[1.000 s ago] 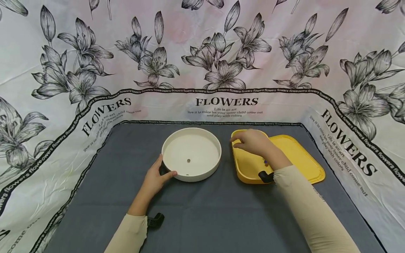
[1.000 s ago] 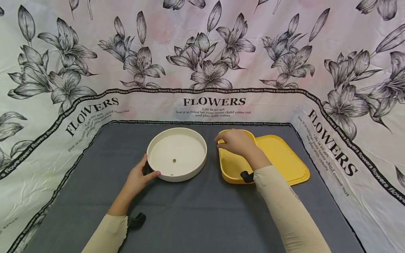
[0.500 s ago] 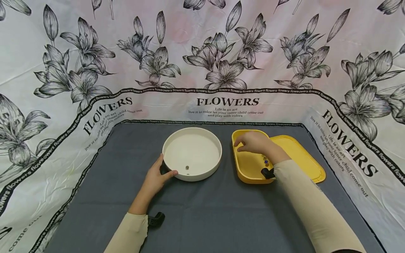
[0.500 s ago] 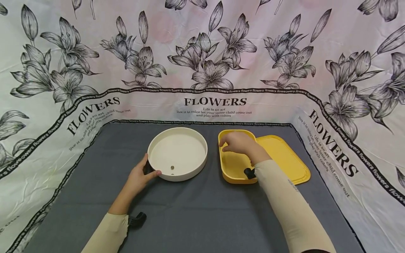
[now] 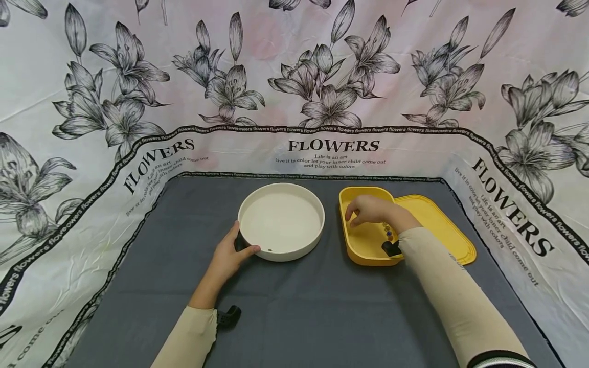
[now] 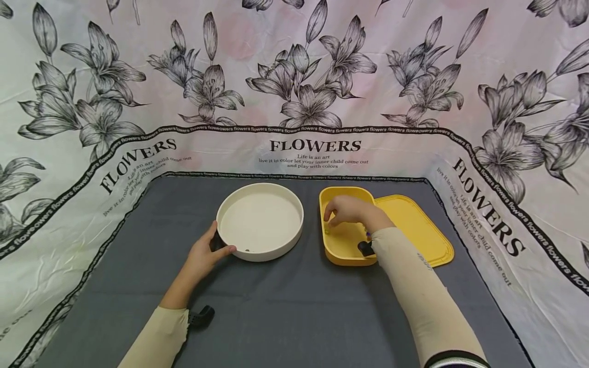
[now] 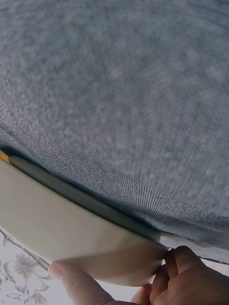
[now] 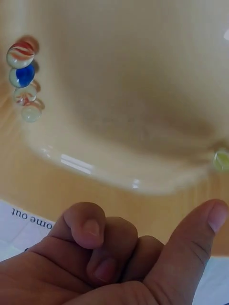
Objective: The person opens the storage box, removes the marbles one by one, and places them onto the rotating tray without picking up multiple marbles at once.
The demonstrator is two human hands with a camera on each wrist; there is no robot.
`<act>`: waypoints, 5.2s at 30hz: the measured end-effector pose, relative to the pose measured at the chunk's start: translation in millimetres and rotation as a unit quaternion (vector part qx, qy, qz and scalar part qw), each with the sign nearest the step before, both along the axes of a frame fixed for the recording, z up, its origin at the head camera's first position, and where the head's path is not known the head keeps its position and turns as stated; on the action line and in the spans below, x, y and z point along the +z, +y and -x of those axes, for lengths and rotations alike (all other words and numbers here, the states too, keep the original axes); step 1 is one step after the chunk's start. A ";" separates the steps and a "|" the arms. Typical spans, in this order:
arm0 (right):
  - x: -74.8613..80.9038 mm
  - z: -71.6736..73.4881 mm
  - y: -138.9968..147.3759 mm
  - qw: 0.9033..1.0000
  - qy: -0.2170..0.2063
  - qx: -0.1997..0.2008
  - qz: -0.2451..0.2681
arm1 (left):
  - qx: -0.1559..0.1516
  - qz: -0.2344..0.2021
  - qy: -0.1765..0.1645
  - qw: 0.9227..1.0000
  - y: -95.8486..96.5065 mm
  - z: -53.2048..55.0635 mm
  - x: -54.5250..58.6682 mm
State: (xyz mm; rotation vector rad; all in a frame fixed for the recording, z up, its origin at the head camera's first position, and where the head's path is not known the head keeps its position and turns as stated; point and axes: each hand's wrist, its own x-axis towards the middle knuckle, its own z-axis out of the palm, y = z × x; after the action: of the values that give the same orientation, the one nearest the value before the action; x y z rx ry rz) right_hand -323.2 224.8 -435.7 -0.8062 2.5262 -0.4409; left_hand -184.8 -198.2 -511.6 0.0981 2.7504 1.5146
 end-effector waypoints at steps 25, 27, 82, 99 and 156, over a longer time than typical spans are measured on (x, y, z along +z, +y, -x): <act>-31.0 11.8 4.1 0.997 -0.064 0.013 0.036 | -0.006 -0.015 0.005 1.000 -1.2 0.6 -1.2; -31.1 12.0 4.9 0.997 -0.066 0.012 0.040 | -0.005 -0.013 0.006 1.000 -1.5 0.1 -1.2; 66.6 -37.7 -62.3 0.981 0.130 -0.031 0.143 | -0.012 0.011 0.004 1.000 -3.7 0.6 -3.9; 61.5 -17.0 -101.9 0.979 0.161 0.012 0.127 | -0.014 0.004 0.003 1.000 -4.0 -0.5 -3.2; 3.6 33.9 -162.5 0.992 0.105 -0.028 0.070 | -0.005 0.006 0.003 1.000 -2.3 -0.7 -4.4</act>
State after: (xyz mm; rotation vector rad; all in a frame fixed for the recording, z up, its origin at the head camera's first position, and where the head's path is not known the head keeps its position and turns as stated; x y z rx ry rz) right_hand -357.2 62.3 -432.1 -0.8755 2.7429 -0.5841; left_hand -184.1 -200.6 -516.0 0.1155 2.7583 1.4989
